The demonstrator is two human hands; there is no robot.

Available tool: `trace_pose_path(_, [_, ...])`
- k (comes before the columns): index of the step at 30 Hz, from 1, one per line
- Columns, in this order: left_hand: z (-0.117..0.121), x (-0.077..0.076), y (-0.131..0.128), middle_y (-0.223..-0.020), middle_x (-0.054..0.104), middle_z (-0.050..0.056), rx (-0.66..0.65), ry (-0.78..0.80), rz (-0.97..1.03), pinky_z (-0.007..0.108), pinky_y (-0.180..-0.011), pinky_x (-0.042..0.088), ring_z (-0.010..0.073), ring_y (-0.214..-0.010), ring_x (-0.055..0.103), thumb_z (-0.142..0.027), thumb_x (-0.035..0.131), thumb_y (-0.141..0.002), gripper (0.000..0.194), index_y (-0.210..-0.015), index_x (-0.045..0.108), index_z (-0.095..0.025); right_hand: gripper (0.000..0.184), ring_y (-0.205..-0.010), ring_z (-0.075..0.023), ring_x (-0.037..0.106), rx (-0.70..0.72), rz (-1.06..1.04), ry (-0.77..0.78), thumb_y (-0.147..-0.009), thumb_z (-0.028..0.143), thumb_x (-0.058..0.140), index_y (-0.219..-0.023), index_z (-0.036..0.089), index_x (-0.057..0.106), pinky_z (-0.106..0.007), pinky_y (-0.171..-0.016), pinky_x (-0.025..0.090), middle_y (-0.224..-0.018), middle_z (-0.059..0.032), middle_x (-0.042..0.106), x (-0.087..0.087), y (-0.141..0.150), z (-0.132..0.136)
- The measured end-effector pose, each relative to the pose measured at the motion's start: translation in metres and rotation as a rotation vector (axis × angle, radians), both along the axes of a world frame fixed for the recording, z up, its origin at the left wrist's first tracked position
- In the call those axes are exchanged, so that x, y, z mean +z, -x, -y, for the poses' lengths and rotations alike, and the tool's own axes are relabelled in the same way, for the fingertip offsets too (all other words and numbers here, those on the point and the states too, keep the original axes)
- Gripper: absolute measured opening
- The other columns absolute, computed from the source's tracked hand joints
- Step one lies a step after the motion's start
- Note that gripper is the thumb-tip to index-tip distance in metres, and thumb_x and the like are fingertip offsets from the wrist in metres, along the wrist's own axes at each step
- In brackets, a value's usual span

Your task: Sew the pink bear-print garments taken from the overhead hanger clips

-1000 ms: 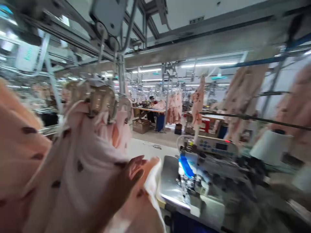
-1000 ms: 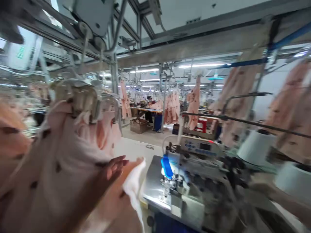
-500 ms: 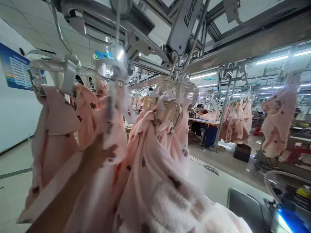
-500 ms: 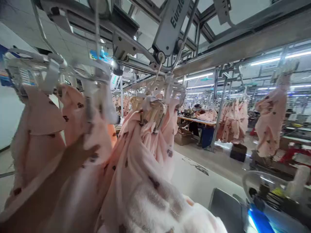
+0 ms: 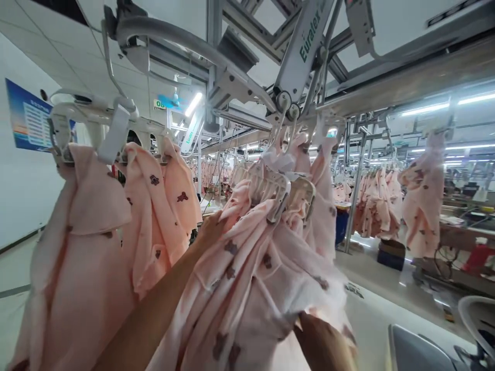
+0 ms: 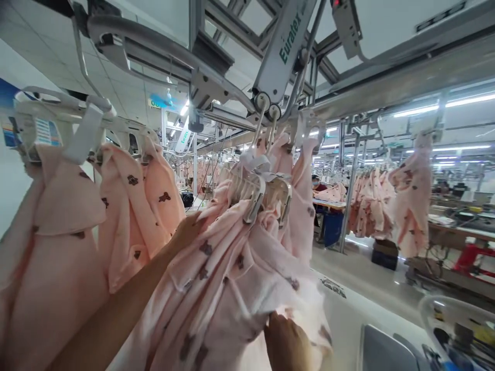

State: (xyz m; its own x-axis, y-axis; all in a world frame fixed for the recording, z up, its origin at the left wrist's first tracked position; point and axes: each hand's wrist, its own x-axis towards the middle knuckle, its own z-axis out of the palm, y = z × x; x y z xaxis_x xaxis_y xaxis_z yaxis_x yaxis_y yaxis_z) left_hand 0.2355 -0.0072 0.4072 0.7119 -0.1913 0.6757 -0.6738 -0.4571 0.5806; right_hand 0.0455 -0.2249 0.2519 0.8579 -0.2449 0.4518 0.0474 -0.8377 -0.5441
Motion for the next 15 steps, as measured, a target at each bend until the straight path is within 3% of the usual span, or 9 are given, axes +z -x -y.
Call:
trace_pose_path(2, [-0.010,0.008,0.011,-0.075,0.064,0.005,-0.021,0.021,-0.019,0.033,-0.073,0.044,0.0225,-0.076,0.058,-0.032,0.050,-0.076,0.023,-0.080,0.064,-0.015,0.021,-0.065,-0.0369,0.064,-0.035,0.073,0.030,-0.082,0.033,0.048,-0.076,0.028,0.067,-0.045,-0.053,0.049,-0.072,-0.0125,0.068,0.028,0.026,-0.016])
trace_pose_path(3, [-0.015,0.012,0.019,-0.077,0.065,0.005,-0.051,0.028,-0.037,0.033,-0.073,0.044,0.0226,-0.078,0.058,-0.035,0.049,-0.076,0.026,-0.082,0.064,-0.015,0.021,-0.066,-0.0322,0.065,0.034,0.159,-0.063,-0.083,0.036,0.048,-0.082,0.028,0.066,-0.041,-0.056,0.050,-0.078,-0.0099,0.069,0.045,0.037,-0.031])
trace_pose_path(6, [-0.030,0.025,0.048,-0.076,0.065,0.005,-0.177,0.033,-0.127,0.031,-0.070,0.048,0.0219,-0.076,0.060,-0.046,0.047,-0.078,0.042,-0.096,0.063,-0.012,0.021,-0.081,-0.0204,0.065,0.621,0.262,-0.536,-0.082,0.036,0.056,-0.099,0.026,0.063,-0.031,-0.075,0.052,-0.089,-0.0042,0.069,0.097,0.043,-0.089])
trace_pose_path(7, [-0.036,0.030,0.059,-0.075,0.066,0.005,-0.235,0.049,-0.181,0.030,-0.068,0.049,0.0213,-0.074,0.061,-0.049,0.047,-0.078,0.047,-0.101,0.062,-0.011,0.034,-0.089,-0.0203,0.064,0.853,0.232,-0.690,-0.078,0.038,0.060,-0.109,0.025,0.058,-0.032,-0.078,0.052,-0.102,-0.0049,0.066,0.112,0.035,-0.106])
trace_pose_path(8, [-0.042,0.035,0.070,-0.075,0.066,0.004,-0.292,0.076,-0.247,0.029,-0.065,0.049,0.0205,-0.071,0.062,-0.051,0.049,-0.077,0.051,-0.105,0.060,-0.011,0.046,-0.102,-0.0214,0.059,0.973,0.200,-0.805,-0.076,0.039,0.062,-0.119,0.025,0.052,-0.034,-0.086,0.050,-0.113,-0.0058,0.062,0.124,0.023,-0.121])
trace_pose_path(9, [-0.048,0.040,0.080,-0.075,0.067,0.004,-0.342,0.105,-0.318,0.028,-0.063,0.050,0.0198,-0.069,0.062,-0.051,0.052,-0.075,0.053,-0.109,0.059,-0.012,0.049,-0.109,-0.0220,0.056,0.925,0.241,-0.880,-0.075,0.041,0.061,-0.120,0.023,0.051,-0.035,-0.090,0.047,-0.116,-0.0064,0.060,0.132,0.007,-0.133])
trace_pose_path(10, [-0.055,0.045,0.090,-0.077,0.067,0.004,-0.372,0.129,-0.383,0.027,-0.062,0.049,0.0193,-0.068,0.063,-0.050,0.056,-0.072,0.053,-0.111,0.058,-0.013,0.046,-0.111,-0.0224,0.053,0.735,0.339,-0.916,-0.077,0.042,0.057,-0.117,0.021,0.052,-0.035,-0.093,0.044,-0.113,-0.0071,0.061,0.137,-0.010,-0.140])
trace_pose_path(12, [-0.069,0.053,0.103,-0.081,0.068,0.002,-0.360,0.116,-0.452,0.025,-0.060,0.049,0.0187,-0.070,0.063,-0.043,0.063,-0.067,0.053,-0.112,0.057,-0.015,0.045,-0.115,-0.0258,0.049,0.340,0.410,-0.810,-0.075,0.040,0.057,-0.113,0.017,0.052,-0.039,-0.099,0.038,-0.112,-0.0101,0.060,0.134,-0.045,-0.147])
trace_pose_path(15, [-0.088,0.053,0.110,-0.086,0.067,0.002,-0.228,-0.122,-0.401,0.025,-0.063,0.049,0.0213,-0.077,0.063,-0.039,0.059,-0.068,0.048,-0.110,0.056,-0.015,0.041,-0.114,-0.0287,0.048,0.228,0.368,-0.740,-0.070,0.031,0.060,-0.107,0.016,0.052,-0.042,-0.097,0.038,-0.109,-0.0126,0.060,0.112,-0.080,-0.142])
